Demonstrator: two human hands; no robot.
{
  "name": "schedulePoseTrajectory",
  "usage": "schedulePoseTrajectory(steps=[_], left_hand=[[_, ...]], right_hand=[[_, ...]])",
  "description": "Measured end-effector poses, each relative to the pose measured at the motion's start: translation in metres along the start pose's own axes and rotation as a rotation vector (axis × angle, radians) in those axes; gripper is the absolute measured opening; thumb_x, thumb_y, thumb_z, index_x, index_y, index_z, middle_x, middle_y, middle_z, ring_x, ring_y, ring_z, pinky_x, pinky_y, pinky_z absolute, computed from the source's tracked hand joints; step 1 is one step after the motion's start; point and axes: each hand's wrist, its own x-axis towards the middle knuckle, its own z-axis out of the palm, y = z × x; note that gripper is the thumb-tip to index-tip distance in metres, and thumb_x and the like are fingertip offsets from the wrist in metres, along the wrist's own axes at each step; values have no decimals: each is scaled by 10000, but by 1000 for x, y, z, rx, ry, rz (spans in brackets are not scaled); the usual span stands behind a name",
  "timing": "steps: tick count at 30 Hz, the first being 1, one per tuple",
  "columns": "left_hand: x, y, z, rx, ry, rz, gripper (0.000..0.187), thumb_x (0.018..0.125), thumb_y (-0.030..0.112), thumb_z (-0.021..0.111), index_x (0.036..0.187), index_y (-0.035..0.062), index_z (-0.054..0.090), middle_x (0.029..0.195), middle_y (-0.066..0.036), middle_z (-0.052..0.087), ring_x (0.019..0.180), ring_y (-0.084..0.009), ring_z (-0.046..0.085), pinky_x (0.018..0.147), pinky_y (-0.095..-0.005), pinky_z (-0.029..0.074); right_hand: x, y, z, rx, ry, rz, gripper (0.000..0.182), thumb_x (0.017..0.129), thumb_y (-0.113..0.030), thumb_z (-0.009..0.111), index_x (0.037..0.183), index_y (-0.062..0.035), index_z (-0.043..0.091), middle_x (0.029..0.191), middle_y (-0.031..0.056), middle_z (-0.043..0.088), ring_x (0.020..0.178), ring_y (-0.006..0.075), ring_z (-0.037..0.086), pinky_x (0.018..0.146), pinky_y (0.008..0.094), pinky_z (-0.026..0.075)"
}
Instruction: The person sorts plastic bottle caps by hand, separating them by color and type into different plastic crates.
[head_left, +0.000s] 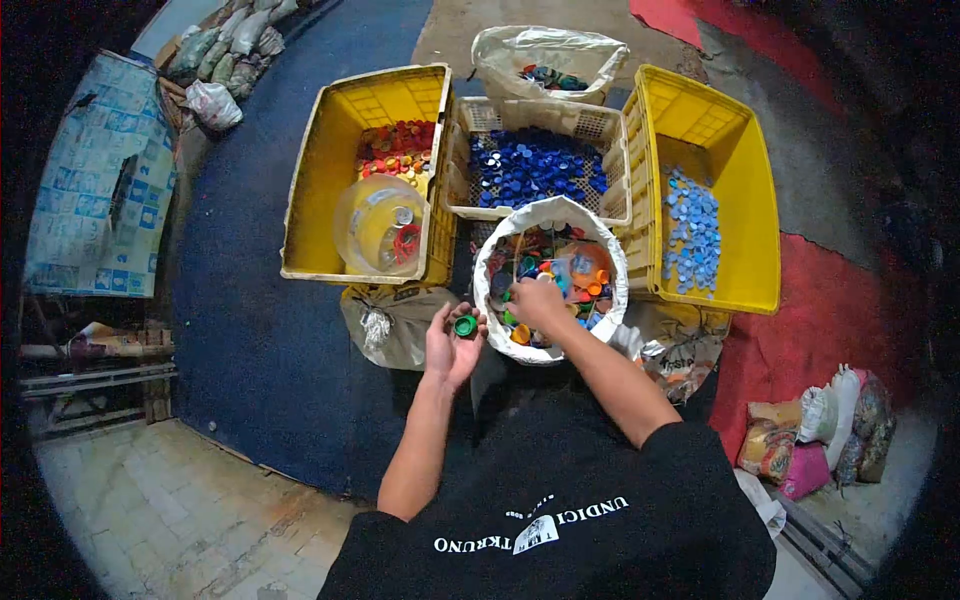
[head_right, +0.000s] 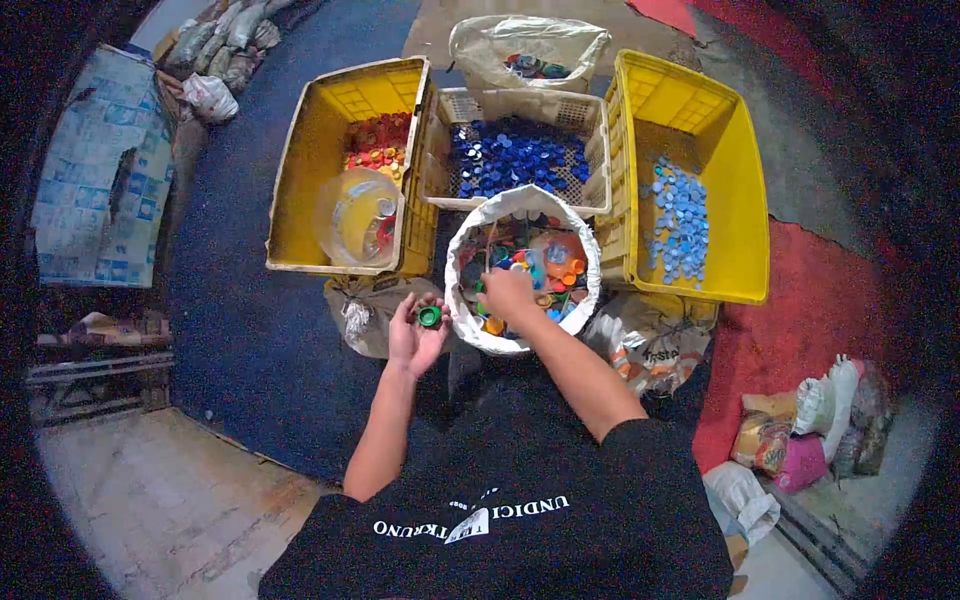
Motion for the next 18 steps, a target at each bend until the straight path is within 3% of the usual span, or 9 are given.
schedulePoseTrajectory(steps=[6,8,12,14,16,18], left_hand=[[-12,-9,-6,-37,29,21,362,960,318,478,1019,-26,577,1015,-188,593,960,-312,577,868,-382,503],[-14,-17,-5,-46,38,-21,372,961,314,475,1020,-42,570,1027,-198,588,995,-323,574,903,-402,497],[-12,-26,-5,-61,-10,-84,408,972,305,449,1115,-71,515,1087,-220,574,1028,-343,577,932,-409,499],[-12,-28,2,-66,5,-83,423,974,310,443,1134,-77,505,1109,-226,569,1045,-348,573,939,-413,500],[-8,-31,10,-75,19,-85,439,976,315,438,1153,-83,495,1131,-232,563,1062,-353,569,946,-417,501],[-4,-31,17,-58,32,-124,462,980,320,429,1179,-94,485,1157,-239,556,1096,-368,557,960,-426,496]], right_hand=[[14,-3,26,-25,34,70,307,761,-365,688,954,-126,698,911,79,673,899,279,658,740,431,497],[13,2,32,32,179,9,314,738,-368,709,919,-113,693,859,86,661,827,277,654,697,445,494],[-2,7,-2,120,175,7,330,726,-350,725,929,-93,679,875,99,653,816,257,651,705,420,506],[-10,28,-13,549,118,-105,375,704,-336,731,951,-61,669,921,113,655,860,286,648,813,422,494],[-23,31,-45,678,31,-114,361,724,-259,749,985,-38,635,971,106,656,889,238,653,827,372,511],[-38,27,-63,1088,-31,-26,381,749,-204,765,1045,-26,606,1035,95,656,927,170,642,820,309,518]])
